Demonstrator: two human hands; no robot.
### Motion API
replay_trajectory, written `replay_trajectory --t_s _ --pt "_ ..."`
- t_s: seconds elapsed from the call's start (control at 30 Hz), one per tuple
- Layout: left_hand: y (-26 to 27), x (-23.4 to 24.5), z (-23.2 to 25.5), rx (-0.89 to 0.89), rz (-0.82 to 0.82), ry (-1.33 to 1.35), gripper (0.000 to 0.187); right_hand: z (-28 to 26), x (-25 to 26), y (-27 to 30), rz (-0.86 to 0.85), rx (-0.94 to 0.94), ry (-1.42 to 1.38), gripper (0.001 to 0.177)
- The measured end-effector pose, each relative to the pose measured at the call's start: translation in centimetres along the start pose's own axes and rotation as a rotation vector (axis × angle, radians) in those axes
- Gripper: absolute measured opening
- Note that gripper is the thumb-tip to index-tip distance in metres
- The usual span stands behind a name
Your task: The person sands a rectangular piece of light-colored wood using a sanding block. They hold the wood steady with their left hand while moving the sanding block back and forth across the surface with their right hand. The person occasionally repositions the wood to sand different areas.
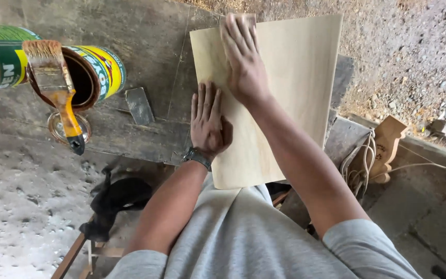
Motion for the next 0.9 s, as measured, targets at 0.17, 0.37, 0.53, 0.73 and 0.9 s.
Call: replay_trajectory --t_s 0.17,0.37,0.53,0.73,0.9 --pt "0.4 0.0 -0.5 -0.051 0.098 0.048 0.056 0.2 1.9 14.8 -0.276 0.037 -0.01 0.048" --pt "0.7 -0.2 -0.4 -0.036 0.122 0.087 0.058 1.1 -1.2 1.3 -0.11 0.146 -0.092 0.052" --pt "0.8 -0.4 -0.8 -0.054 0.181 0.054 0.063 -2.4 0.9 4.7 -0.074 0.158 -0.059 0.047" --pt "0.7 -1.0 -1.8 -0.127 0.312 0.042 0.07 -1.5 0.0 9.8 -0.122 0.211 -0.006 0.051" --pt "0.4 -0.4 -1.3 -0.139 0.334 0.022 0.07 -0.9 -2.4 -1.9 0.066 0.311 0.024 0.047"
Point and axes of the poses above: each hand's wrist, its own y-axis away from the middle knuckle, its own x-axis out of the back of the hand, z = x × y, the point moved 2 cm from there along -y, towards the middle knuckle, and after that the axes turned 14 degrees about -x, right-handed, at the moved point
